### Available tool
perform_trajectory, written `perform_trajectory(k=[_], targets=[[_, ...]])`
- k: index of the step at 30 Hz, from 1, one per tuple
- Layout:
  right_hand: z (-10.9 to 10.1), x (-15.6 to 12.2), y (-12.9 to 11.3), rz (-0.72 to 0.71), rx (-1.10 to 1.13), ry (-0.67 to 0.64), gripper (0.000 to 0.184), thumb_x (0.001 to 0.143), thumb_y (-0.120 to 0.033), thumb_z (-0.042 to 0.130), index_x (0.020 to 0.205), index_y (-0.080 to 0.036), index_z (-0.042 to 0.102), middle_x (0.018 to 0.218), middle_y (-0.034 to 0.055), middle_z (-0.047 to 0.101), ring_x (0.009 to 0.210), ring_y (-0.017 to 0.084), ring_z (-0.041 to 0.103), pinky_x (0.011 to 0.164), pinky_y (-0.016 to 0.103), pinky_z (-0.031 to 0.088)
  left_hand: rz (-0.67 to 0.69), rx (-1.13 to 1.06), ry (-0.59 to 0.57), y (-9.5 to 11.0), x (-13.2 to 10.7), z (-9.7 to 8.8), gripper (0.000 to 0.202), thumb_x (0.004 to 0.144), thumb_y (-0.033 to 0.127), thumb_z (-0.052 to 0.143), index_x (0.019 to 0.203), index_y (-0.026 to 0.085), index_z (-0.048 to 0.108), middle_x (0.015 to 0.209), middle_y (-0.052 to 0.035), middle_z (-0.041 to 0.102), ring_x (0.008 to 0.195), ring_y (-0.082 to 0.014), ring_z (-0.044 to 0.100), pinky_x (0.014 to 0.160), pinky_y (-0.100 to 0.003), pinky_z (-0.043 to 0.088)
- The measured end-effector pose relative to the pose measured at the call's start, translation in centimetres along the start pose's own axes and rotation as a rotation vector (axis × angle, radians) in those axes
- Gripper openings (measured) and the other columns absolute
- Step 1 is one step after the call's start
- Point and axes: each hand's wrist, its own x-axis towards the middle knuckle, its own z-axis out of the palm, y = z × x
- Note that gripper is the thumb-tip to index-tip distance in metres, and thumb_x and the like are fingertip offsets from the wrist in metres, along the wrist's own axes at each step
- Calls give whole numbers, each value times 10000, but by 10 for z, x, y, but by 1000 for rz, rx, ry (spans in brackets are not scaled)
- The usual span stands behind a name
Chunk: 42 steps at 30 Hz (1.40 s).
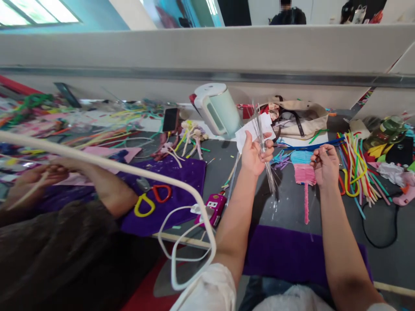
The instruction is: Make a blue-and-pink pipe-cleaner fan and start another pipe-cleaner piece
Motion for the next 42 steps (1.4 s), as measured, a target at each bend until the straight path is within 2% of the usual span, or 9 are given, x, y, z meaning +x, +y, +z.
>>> perform_trajectory(k=[5,11,13,16,20,27,32,38,42], targets=[[6,-4,-3,87,8,-56,389,689,-380,797,799,-219,461,644,-85,555,375,5,352,316,102,200,-74,51,-75,-5,-2,3,781,878,771,218,954,121,643,649,-27,527,392,-51,302,345,-170,170],[25,-15,-11,63,-55,-128,383,698,-343,795,903,-240,488,541,-135,394,369,16,260,335,114,164,-139,173,-101,-22,-1,14,689,870,754,346,974,136,631,632,13,490,380,-31,256,342,-144,139],[31,-19,-13,43,-89,-156,355,730,-395,775,901,-235,507,517,-139,350,364,16,231,338,127,152,-125,210,-99,-31,-2,19,634,863,732,421,980,144,624,618,34,461,378,-26,232,344,-139,129],[36,-23,-15,45,-109,-186,327,773,-475,723,867,-213,551,523,-119,370,374,16,224,345,145,146,-63,263,-88,-44,-7,28,555,839,681,542,988,152,614,612,55,433,386,-20,217,353,-137,123],[36,-23,-19,56,-65,-169,294,771,-453,715,821,-194,586,579,-77,486,400,15,255,358,153,158,13,326,-87,-55,-12,34,520,775,631,668,958,148,604,633,60,435,403,-12,219,369,-145,119],[32,-26,-26,70,-30,-161,223,790,-389,688,843,-195,592,638,-42,569,448,42,423,366,153,238,-59,426,-129,-63,-14,34,455,725,547,752,842,148,568,636,52,461,398,-10,222,383,-171,98],[39,-31,-28,-74,-81,-150,223,766,-358,735,823,-202,586,576,-85,480,412,23,297,370,152,214,-33,456,-148,-65,-16,36,456,737,553,739,888,147,597,599,60,422,409,-22,213,400,-187,91],[39,-32,-25,-227,-315,-138,177,817,-369,690,876,-208,647,614,-64,526,465,50,366,477,191,409,-22,505,-167,-69,-18,40,506,721,618,724,890,154,616,575,67,359,427,-36,191,417,-199,74],[43,-33,-30,-290,-418,-108,190,842,-372,654,969,-235,687,538,-81,415,472,76,333,519,227,460,-18,521,-166,-71,-18,39,516,740,639,694,904,154,626,582,64,357,423,-35,178,417,-203,69]])
